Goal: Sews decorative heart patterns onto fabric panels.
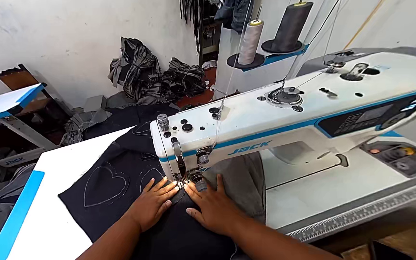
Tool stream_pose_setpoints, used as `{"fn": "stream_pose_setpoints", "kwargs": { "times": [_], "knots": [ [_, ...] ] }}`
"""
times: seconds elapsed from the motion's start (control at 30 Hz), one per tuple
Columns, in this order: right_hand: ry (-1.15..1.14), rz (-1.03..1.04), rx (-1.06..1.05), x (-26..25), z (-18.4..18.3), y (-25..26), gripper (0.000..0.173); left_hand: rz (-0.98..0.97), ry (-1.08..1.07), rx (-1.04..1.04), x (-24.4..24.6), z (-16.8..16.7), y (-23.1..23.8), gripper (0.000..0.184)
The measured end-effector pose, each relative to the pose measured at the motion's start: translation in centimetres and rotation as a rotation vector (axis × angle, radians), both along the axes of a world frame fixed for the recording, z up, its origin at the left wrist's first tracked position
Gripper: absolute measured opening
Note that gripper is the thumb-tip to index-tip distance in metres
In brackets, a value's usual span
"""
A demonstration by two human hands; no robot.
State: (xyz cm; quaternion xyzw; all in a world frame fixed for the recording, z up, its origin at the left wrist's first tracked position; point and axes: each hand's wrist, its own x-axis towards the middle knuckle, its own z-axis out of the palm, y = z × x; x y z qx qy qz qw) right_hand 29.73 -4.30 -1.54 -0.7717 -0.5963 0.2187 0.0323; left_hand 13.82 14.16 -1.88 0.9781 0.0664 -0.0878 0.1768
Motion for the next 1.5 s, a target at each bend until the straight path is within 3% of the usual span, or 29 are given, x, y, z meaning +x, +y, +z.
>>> {"fn": "stream_pose_setpoints", "kwargs": {
  "times": [0.23,0.33,0.43,0.53,0.67,0.83,0.93,1.03,1.5],
  "knots": [
    [-0.094,0.342,0.15,7.0,0.2,1.8,0.054,0.365,0.145,-0.014,1.2,1.7,-6.0,0.052],
    [-0.114,0.101,0.041,3.3,2.3,1.4,0.047,0.236,0.208,0.098,1.5,3.0,-4.7,0.049],
    [0.015,-0.115,0.055,-2.0,1.1,-0.7,0.054,0.076,0.081,0.069,0.4,1.1,-2.1,0.054],
    [0.033,-0.076,0.157,-2.8,-1.1,-2.2,0.056,0.074,0.036,0.014,0.1,-0.1,-1.3,0.057],
    [0.062,0.02,0.046,-0.1,-0.3,-1.2,0.056,0.183,0.032,0.024,0.5,-0.3,-2.1,0.055],
    [-0.021,0.077,0.15,2.1,-1.0,-0.4,0.052,0.32,0.021,0.08,0.9,-0.6,-3.8,0.054],
    [0.034,-0.042,0.171,-0.7,-0.2,-0.8,0.052,0.37,0.078,0.122,1.5,-0.2,-4.6,0.056],
    [0.123,-0.094,0.048,-3.0,0.5,-1.2,0.061,0.426,0.157,0.151,2.3,0.3,-5.3,0.058],
    [0.106,0.142,0.219,3.5,-0.3,0.9,0.053,0.681,0.37,0.212,5.6,2.0,-7.8,0.066]
  ]
}}
